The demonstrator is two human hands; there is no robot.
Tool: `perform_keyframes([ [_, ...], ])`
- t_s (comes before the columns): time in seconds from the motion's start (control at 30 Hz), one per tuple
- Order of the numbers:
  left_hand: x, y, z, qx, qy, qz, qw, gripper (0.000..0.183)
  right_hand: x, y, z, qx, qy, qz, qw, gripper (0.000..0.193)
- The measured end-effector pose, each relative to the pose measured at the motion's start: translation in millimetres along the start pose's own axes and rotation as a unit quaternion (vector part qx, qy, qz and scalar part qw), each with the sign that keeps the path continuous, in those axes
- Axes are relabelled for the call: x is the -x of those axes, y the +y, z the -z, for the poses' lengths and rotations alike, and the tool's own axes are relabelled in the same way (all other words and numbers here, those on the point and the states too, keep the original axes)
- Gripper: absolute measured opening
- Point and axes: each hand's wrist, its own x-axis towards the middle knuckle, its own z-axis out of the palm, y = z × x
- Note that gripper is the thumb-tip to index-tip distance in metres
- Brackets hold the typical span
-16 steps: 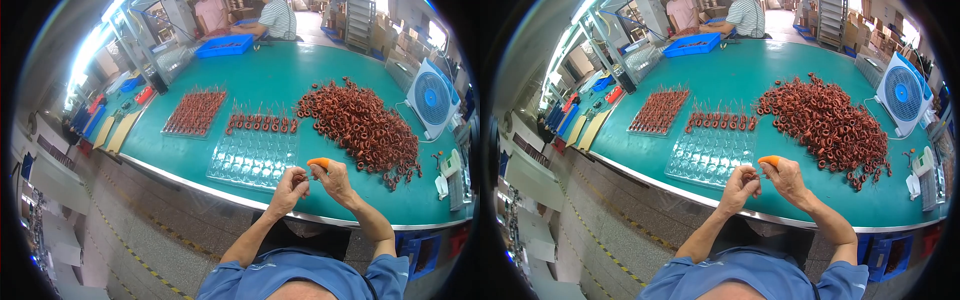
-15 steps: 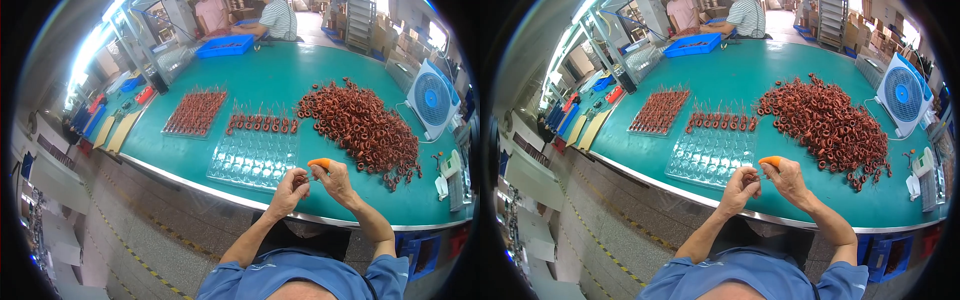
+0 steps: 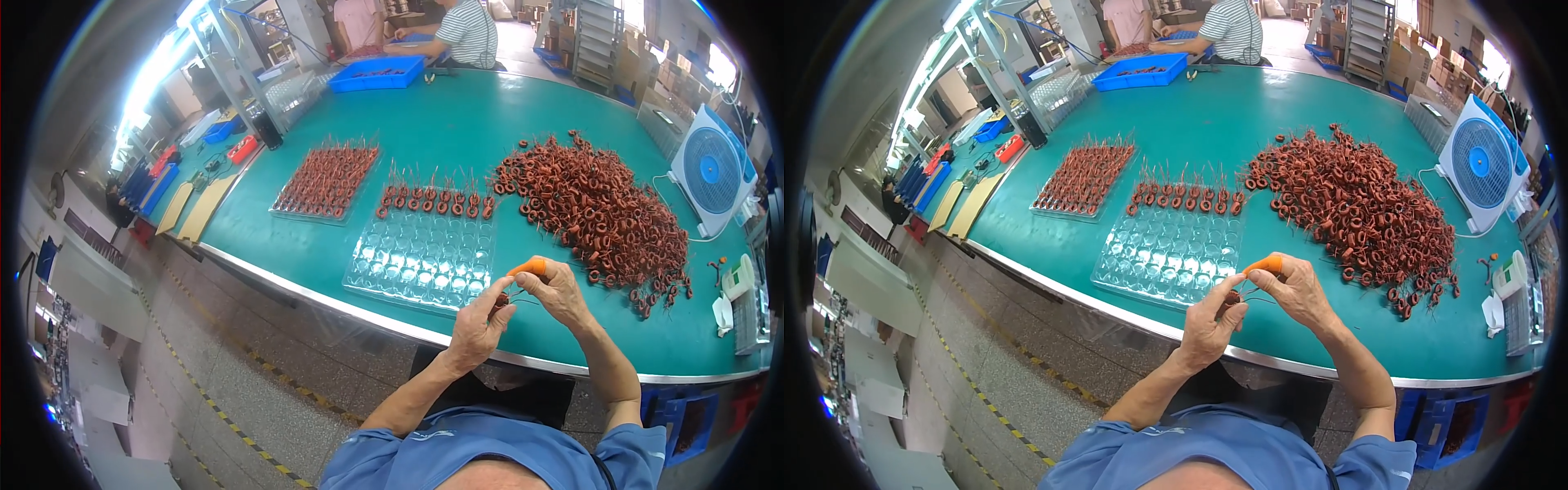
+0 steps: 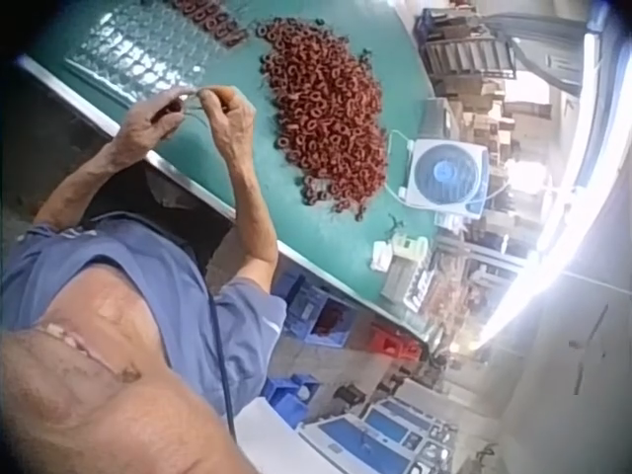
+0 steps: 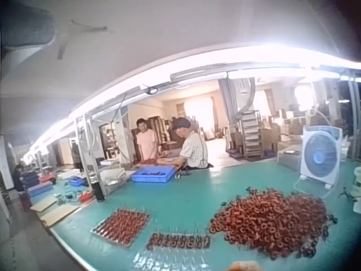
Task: Assembling and organizing small copper wire coils into a plastic tray.
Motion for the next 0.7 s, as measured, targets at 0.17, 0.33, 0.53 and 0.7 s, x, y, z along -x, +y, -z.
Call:
perform_keyframes([
  [0.17,-1.4,-8.9,-4.0,-0.050,0.015,-0.130,0.990,0.042,0.5,1.4,0.9,-0.068,-0.036,0.000,0.997,0.028],
  [0.33,-4.4,-10.7,-9.4,-0.079,0.068,-0.066,0.992,0.037,2.5,-7.2,-9.3,0.238,0.144,0.198,0.940,0.012],
  [0.53,-23.3,-32.7,-9.4,-0.119,0.111,-0.092,0.982,0.024,17.7,-25.3,-38.2,0.384,0.140,0.363,0.837,0.010],
  [0.7,-19.7,-19.0,3.2,0.094,0.007,0.052,0.994,0.021,1.5,-2.4,0.3,0.039,0.089,0.048,0.994,0.013],
])
